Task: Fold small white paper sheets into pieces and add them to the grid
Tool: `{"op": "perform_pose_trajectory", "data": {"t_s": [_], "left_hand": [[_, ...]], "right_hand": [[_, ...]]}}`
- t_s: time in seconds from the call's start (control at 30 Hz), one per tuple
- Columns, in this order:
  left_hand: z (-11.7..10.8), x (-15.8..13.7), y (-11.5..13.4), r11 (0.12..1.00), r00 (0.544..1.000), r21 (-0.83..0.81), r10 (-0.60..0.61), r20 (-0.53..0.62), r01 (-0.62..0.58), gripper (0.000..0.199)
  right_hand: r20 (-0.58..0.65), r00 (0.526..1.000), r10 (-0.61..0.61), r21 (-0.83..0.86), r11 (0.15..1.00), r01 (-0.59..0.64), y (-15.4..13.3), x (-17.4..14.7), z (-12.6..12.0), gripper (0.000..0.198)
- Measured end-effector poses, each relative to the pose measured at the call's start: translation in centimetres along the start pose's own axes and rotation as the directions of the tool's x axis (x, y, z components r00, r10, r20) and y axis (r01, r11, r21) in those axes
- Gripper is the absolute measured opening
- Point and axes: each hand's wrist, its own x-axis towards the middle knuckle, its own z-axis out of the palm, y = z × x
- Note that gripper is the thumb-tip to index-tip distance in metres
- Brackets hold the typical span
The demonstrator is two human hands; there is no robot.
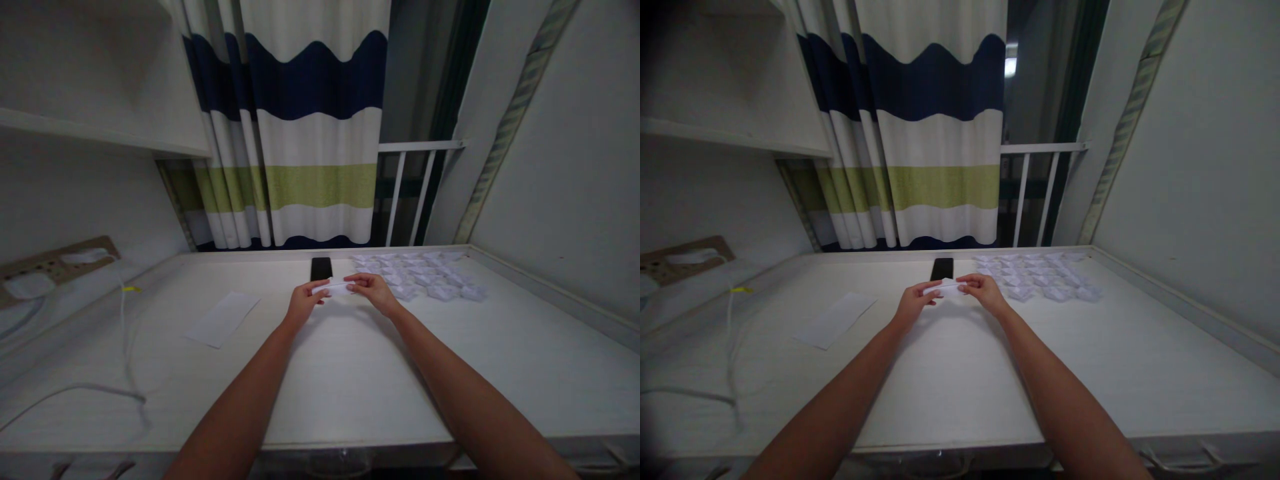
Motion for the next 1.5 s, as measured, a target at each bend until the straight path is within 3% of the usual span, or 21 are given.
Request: {"op": "perform_pose_trajectory", "data": {"t_s": [0.5, 0.97, 1.17, 1.33, 1.5], "left_hand": [[-0.1, 0.0, 0.1, 1.000, 0.999, -0.003, 0.002, 0.035, -0.002, 0.034], [-0.1, -0.1, 0.3, 1.000, 0.999, -0.015, -0.027, 0.033, 0.027, 0.029], [0.0, -0.1, 0.4, 0.999, 0.999, -0.015, -0.033, 0.026, 0.033, 0.027], [0.0, -0.1, 0.5, 0.999, 0.999, -0.019, -0.025, 0.025, 0.026, 0.027], [0.0, 0.0, 0.3, 0.999, 0.999, -0.039, -0.032, 0.021, 0.033, 0.029]], "right_hand": [[-0.004, 1.000, -0.027, -0.115, 0.993, 0.026, 0.3, 0.3, -0.4, 0.034], [0.000, 0.989, -0.149, -0.209, 0.967, 0.145, -0.2, 0.1, -0.3, 0.023], [0.002, 0.975, -0.222, -0.372, 0.905, 0.207, -0.6, -0.1, -0.3, 0.021], [0.004, 0.971, -0.240, -0.402, 0.888, 0.222, -1.0, -0.2, -0.2, 0.021], [0.003, 0.927, -0.375, -0.459, 0.823, 0.335, -1.1, -0.2, -0.2, 0.022]]}}
